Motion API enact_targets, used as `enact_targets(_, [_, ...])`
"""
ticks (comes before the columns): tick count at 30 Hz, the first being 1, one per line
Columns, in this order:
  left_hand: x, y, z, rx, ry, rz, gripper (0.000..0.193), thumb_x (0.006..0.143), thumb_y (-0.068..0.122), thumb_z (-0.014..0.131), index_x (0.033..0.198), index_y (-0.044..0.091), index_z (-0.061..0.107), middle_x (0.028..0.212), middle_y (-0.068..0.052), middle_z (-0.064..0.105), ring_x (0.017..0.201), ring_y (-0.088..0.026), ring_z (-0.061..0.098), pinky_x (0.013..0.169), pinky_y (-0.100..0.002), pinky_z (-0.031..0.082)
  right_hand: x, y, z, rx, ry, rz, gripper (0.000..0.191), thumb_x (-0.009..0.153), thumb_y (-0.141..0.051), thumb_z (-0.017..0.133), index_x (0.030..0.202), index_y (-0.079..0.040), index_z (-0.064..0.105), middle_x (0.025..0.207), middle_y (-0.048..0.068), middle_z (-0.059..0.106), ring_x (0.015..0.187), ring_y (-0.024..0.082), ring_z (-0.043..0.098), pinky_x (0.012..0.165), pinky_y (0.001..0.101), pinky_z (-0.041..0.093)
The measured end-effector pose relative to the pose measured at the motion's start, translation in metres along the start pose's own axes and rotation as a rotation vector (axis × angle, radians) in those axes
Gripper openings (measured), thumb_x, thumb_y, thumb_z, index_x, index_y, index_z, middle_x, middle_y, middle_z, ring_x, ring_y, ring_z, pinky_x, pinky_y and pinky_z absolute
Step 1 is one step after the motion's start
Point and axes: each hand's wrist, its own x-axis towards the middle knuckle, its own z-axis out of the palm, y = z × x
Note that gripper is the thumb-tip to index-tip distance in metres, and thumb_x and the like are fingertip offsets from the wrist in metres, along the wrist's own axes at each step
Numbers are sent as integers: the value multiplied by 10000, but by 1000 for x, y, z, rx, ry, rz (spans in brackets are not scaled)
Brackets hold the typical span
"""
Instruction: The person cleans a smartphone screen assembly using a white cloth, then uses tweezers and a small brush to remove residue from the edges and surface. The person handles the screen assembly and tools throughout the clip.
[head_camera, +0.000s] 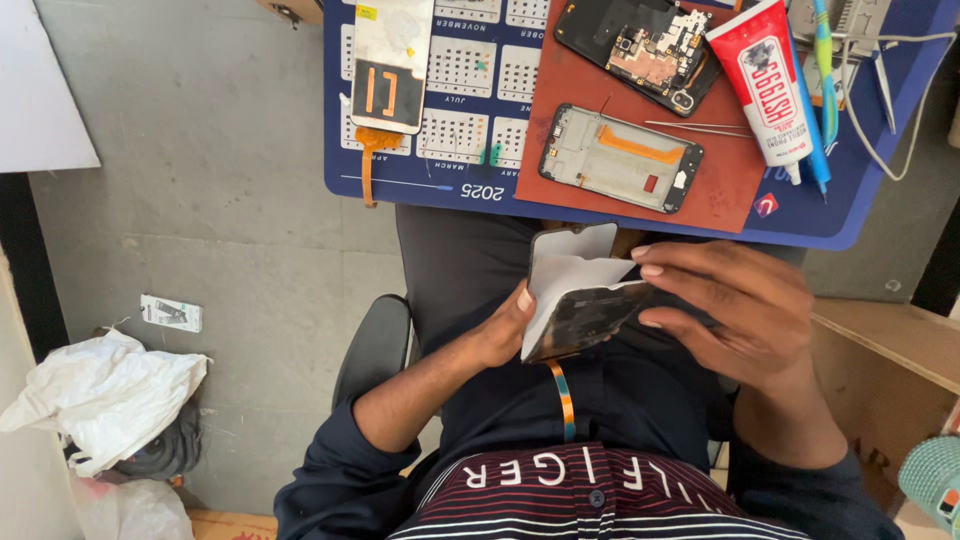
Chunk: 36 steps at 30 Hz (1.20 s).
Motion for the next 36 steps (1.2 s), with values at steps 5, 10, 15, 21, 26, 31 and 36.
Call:
enact_targets(5, [0,-1,-1,-84,-78,57,1033,1034,782,409,1643,-44,287,1340,-269,587,1203,-296,652,1117,-481,544,5,-4,1,-117,-45,5,449,760,-167,867,1146,8,717,1181,138,721,1011,290,728,837,365,587])
enact_targets(10, [2,4,4,-183,-35,26,976,987,757,426,1591,12,242,1412,-214,543,1257,-286,634,1107,-463,529,10,-4,3,-137,-67,8,481,767,-162,868,1181,14,700,1228,137,704,1049,301,721,870,372,589])
enact_targets(15, [8,14,7,-170,-112,126,1019,1041,754,383,1675,-36,268,1315,-163,578,1198,-220,620,1088,-398,514,12,-1,7,-182,-89,39,492,770,-131,859,1210,12,690,1294,135,681,1116,314,701,928,392,583])
enact_targets(21, [5,17,10,-141,-96,44,1034,1038,779,293,1643,-59,265,1318,-148,597,1236,-226,620,1167,-401,482,12,5,19,-146,-40,48,547,773,-144,863,1259,7,663,1321,151,661,1147,335,676,937,403,573])
enact_targets(26, [1,9,7,-250,-115,36,955,1049,733,349,1608,-37,273,1354,-163,546,1258,-239,588,1133,-435,492,3,14,29,-14,-55,109,552,790,-75,852,1299,7,656,1174,154,709,1045,312,719,888,366,577])
enact_targets(31, [1,2,5,-433,-207,23,893,1069,706,393,1636,24,291,1325,-162,536,1174,-202,570,1036,-381,496,-15,24,41,169,33,295,438,841,-7,831,1258,4,697,971,107,747,884,192,730,818,294,567])
enact_targets(36, [3,10,7,-263,-218,-6,697,1078,436,609,1536,-16,342,1258,-167,544,1216,-274,601,1147,-457,495,-27,33,53,429,108,590,318,873,-14,823,1180,-13,741,896,58,745,774,66,701,676,223,573])
